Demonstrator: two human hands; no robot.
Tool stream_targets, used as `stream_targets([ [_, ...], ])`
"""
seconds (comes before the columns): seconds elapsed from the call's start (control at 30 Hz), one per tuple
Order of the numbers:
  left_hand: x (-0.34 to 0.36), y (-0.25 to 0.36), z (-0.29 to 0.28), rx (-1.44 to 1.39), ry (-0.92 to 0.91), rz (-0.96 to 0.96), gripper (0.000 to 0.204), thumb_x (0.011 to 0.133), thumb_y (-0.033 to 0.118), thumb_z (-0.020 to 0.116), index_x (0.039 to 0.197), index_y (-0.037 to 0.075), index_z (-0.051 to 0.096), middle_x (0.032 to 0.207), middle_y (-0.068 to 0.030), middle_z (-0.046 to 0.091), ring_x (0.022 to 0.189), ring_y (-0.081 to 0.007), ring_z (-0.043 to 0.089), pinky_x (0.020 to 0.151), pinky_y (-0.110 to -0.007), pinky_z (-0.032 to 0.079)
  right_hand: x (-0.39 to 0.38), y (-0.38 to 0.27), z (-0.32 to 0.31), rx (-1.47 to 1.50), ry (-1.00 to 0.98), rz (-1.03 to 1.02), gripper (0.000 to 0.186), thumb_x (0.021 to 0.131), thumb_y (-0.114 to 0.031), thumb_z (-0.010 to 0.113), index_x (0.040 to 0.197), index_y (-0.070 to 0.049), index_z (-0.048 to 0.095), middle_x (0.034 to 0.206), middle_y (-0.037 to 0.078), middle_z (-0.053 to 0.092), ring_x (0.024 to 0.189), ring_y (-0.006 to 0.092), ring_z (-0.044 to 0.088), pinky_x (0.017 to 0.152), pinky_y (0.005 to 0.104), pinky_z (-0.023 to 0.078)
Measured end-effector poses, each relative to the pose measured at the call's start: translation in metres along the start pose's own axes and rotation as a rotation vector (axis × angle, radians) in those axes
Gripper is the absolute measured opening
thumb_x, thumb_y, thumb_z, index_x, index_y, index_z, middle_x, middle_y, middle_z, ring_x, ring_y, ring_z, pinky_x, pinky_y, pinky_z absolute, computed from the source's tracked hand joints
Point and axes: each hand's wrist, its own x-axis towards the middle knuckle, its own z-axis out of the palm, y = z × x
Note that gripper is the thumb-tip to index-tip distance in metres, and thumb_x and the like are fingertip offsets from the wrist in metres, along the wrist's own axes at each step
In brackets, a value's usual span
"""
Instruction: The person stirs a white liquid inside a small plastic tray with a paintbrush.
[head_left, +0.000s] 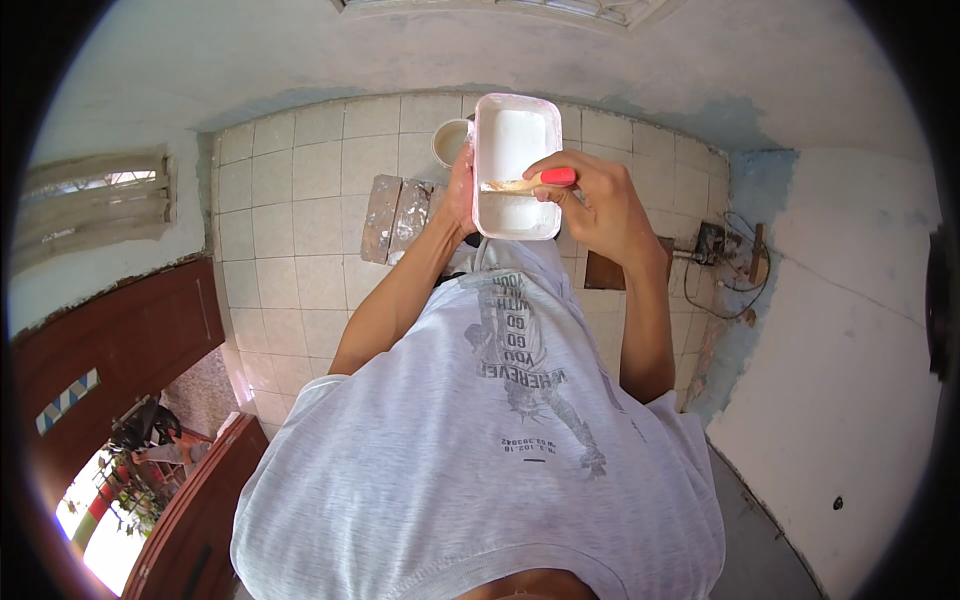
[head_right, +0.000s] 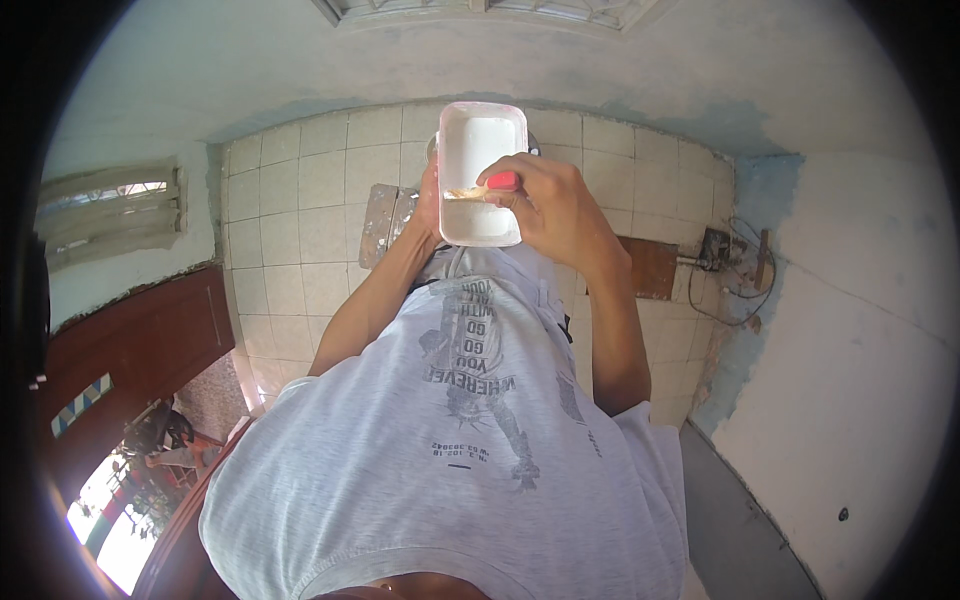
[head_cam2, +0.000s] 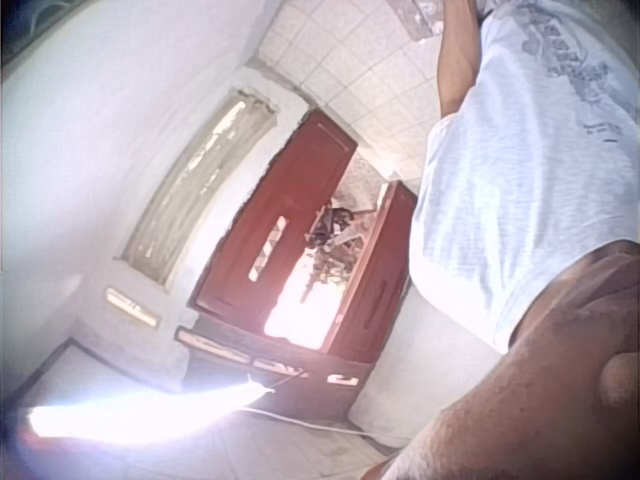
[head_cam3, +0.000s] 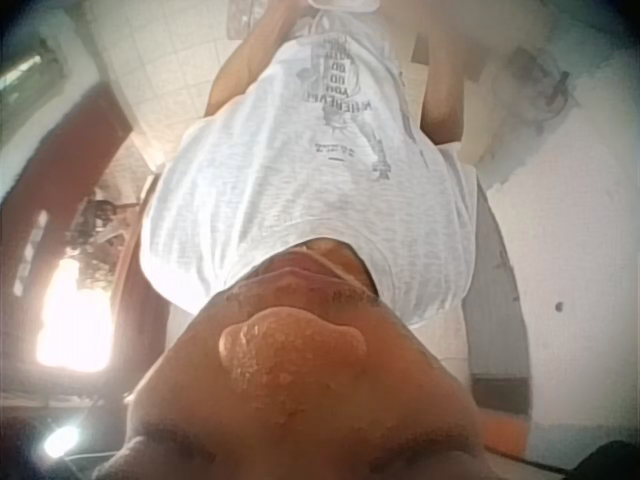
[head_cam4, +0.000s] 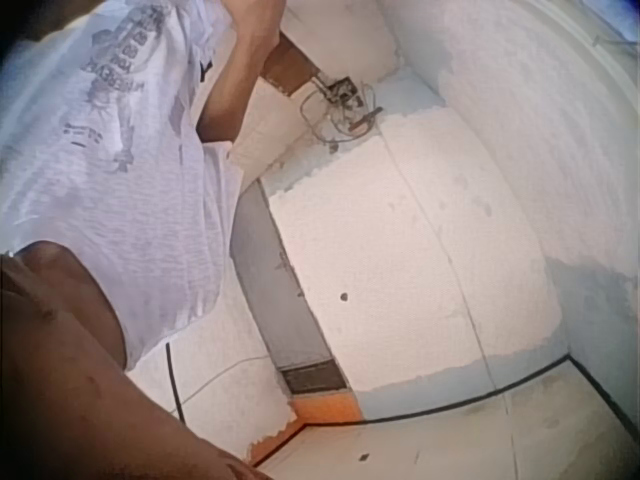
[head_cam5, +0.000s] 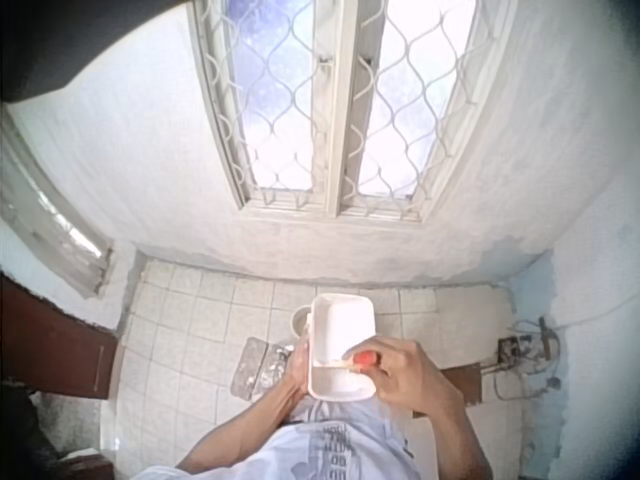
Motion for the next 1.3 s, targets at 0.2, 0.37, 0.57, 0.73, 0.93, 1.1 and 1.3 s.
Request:
stream_targets([
  [0.2, -0.002, -0.001, -0.003, -0.005, -0.020, -0.001, 0.076, 0.108, 0.064, 0.035, 0.158, 0.008, 0.045, 0.147, -0.0180, 0.061, 0.127, -0.0338, 0.067, 0.107, -0.052, 0.058, 0.008, -0.002, -0.005, -0.024, 0.007, 0.005, 0.018, 0.092, -0.009, 0.078, 0.107, 0.000, 0.073, 0.090, 0.019, 0.071, 0.075, 0.0337, 0.065, 0.071, 0.0422, 0.053],
  [0.37, -0.003, -0.001, -0.007, -0.027, -0.036, 0.003, 0.079, 0.109, 0.065, 0.034, 0.158, 0.005, 0.044, 0.150, -0.0198, 0.059, 0.130, -0.0346, 0.066, 0.110, -0.052, 0.057, 0.012, -0.003, -0.007, -0.039, 0.025, 0.012, 0.018, 0.092, -0.009, 0.078, 0.107, 0.000, 0.074, 0.091, 0.020, 0.072, 0.074, 0.0335, 0.066, 0.071, 0.0413, 0.053],
  [0.57, -0.003, -0.001, -0.006, -0.056, -0.065, -0.018, 0.081, 0.107, 0.067, 0.038, 0.158, 0.005, 0.045, 0.147, -0.0195, 0.062, 0.127, -0.0333, 0.068, 0.108, -0.051, 0.058, 0.021, 0.005, -0.007, -0.040, 0.085, -0.070, 0.016, 0.092, -0.008, 0.077, 0.106, 0.001, 0.074, 0.092, 0.020, 0.072, 0.075, 0.0343, 0.066, 0.071, 0.0414, 0.053],
  [0.73, -0.004, 0.000, -0.006, 0.020, -0.020, 0.000, 0.082, 0.106, 0.067, 0.040, 0.158, 0.005, 0.044, 0.149, -0.0185, 0.061, 0.127, -0.0329, 0.068, 0.108, -0.051, 0.058, 0.025, 0.009, -0.008, -0.089, 0.081, -0.057, 0.014, 0.091, -0.004, 0.076, 0.105, 0.000, 0.077, 0.099, 0.013, 0.077, 0.078, 0.0257, 0.071, 0.071, 0.0349, 0.055],
  [0.93, -0.002, 0.000, -0.006, -0.005, -0.028, -0.003, 0.081, 0.107, 0.066, 0.037, 0.159, 0.005, 0.043, 0.150, -0.0197, 0.059, 0.130, -0.0343, 0.066, 0.110, -0.052, 0.056, 0.017, -0.005, -0.011, -0.040, 0.105, -0.060, 0.012, 0.092, -0.006, 0.076, 0.102, 0.000, 0.075, 0.092, 0.017, 0.074, 0.077, 0.0322, 0.069, 0.072, 0.0390, 0.057],
  [1.1, -0.003, -0.003, -0.005, 0.001, 0.007, 0.025, 0.078, 0.109, 0.063, 0.036, 0.160, 0.005, 0.042, 0.152, -0.0203, 0.058, 0.132, -0.0351, 0.065, 0.112, -0.053, 0.055, 0.004, -0.025, -0.025, -0.050, 0.213, -0.138, 0.009, 0.092, -0.004, 0.075, 0.100, 0.001, 0.075, 0.093, 0.014, 0.076, 0.075, 0.0259, 0.074, 0.071, 0.0343, 0.061],
  [1.3, -0.008, -0.005, 0.022, 0.058, -0.038, 0.021, 0.074, 0.111, 0.060, 0.034, 0.162, 0.007, 0.040, 0.156, -0.0183, 0.055, 0.137, -0.0341, 0.061, 0.115, -0.053, 0.053, 0.009, -0.021, -0.023, -0.013, 0.430, -0.076, 0.008, 0.093, 0.000, 0.073, 0.101, 0.002, 0.072, 0.092, 0.013, 0.075, 0.072, 0.0208, 0.076, 0.065, 0.0319, 0.061],
])
